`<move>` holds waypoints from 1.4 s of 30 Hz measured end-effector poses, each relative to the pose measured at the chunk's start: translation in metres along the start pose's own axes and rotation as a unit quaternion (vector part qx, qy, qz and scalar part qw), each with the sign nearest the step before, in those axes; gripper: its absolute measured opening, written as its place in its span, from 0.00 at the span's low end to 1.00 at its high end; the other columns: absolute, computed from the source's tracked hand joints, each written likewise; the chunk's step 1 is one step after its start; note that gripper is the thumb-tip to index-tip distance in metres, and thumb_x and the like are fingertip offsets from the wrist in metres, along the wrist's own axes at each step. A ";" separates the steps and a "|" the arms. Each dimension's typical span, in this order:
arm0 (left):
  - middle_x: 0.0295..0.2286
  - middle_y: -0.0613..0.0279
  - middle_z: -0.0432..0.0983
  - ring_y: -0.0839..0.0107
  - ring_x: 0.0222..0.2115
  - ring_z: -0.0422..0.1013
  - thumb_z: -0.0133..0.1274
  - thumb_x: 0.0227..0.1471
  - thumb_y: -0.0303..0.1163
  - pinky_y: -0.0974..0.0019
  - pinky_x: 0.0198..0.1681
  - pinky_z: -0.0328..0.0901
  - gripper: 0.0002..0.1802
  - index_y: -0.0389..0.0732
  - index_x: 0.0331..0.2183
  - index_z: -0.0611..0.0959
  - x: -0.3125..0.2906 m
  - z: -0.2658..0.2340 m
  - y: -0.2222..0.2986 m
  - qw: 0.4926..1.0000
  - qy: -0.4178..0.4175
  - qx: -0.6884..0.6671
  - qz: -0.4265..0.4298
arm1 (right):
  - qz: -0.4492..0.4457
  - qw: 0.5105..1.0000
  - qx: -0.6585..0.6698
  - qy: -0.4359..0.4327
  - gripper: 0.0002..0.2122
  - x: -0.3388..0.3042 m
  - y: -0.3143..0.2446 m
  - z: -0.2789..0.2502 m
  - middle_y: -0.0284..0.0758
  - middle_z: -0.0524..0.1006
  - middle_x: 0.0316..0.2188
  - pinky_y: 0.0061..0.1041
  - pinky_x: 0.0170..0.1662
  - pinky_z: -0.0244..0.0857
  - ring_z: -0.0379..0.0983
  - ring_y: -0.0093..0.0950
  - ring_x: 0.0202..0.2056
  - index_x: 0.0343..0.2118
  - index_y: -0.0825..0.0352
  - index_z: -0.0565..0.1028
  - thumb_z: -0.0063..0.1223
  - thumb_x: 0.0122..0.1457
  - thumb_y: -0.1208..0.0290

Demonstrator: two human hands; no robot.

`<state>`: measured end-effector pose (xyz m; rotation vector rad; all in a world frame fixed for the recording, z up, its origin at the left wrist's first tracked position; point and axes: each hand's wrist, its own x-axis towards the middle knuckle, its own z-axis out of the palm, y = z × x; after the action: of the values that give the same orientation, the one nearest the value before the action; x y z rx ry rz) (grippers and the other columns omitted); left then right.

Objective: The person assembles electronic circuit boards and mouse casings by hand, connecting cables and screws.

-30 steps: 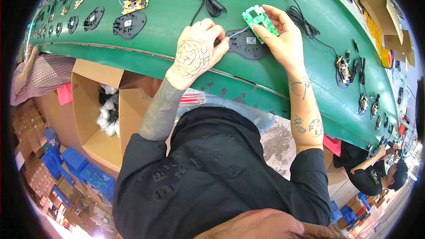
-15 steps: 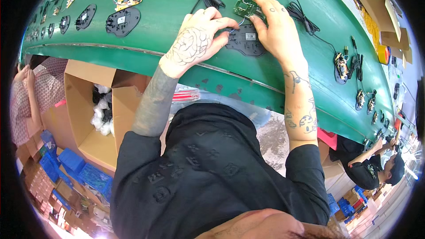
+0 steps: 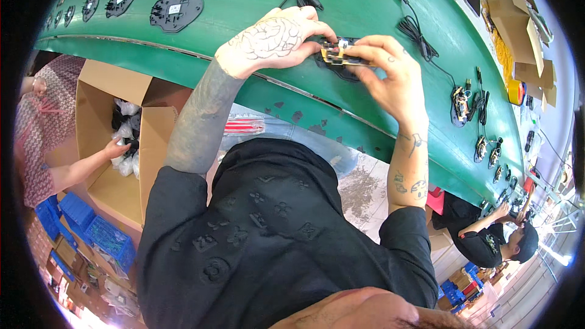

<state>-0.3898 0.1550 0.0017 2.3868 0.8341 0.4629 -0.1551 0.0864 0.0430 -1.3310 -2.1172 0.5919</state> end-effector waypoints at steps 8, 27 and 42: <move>0.33 0.59 0.72 0.57 0.37 0.72 0.59 0.50 0.30 0.56 0.42 0.68 0.19 0.48 0.46 0.81 0.001 0.007 0.001 1.000 0.011 0.005 -0.002 | -0.036 0.997 -0.059 0.031 0.13 -0.016 0.006 0.012 0.31 0.78 0.43 0.29 0.45 0.74 0.75 0.33 0.44 0.40 0.56 0.83 0.66 0.50 0.76; 0.36 0.66 0.73 0.67 0.37 0.71 0.63 0.48 0.44 0.62 0.41 0.65 0.22 0.43 0.43 0.83 -0.019 0.039 0.046 0.974 0.170 0.146 -0.043 | -0.046 0.980 -0.192 -0.028 0.18 -0.025 0.014 0.006 0.31 0.77 0.49 0.35 0.52 0.70 0.74 0.37 0.51 0.40 0.51 0.83 0.61 0.45 0.79; 0.38 0.60 0.73 0.62 0.40 0.72 0.62 0.50 0.42 0.61 0.43 0.67 0.22 0.40 0.44 0.81 -0.008 0.023 0.034 0.986 0.119 0.112 -0.012 | -0.011 0.978 -0.203 0.051 0.20 -0.038 0.018 0.042 0.32 0.78 0.51 0.35 0.53 0.71 0.72 0.37 0.52 0.43 0.50 0.82 0.59 0.47 0.80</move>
<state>-0.3692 0.1191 0.0033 2.5562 1.0683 0.6873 -0.1575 0.0562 -0.0080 -1.5107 -2.2404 0.0751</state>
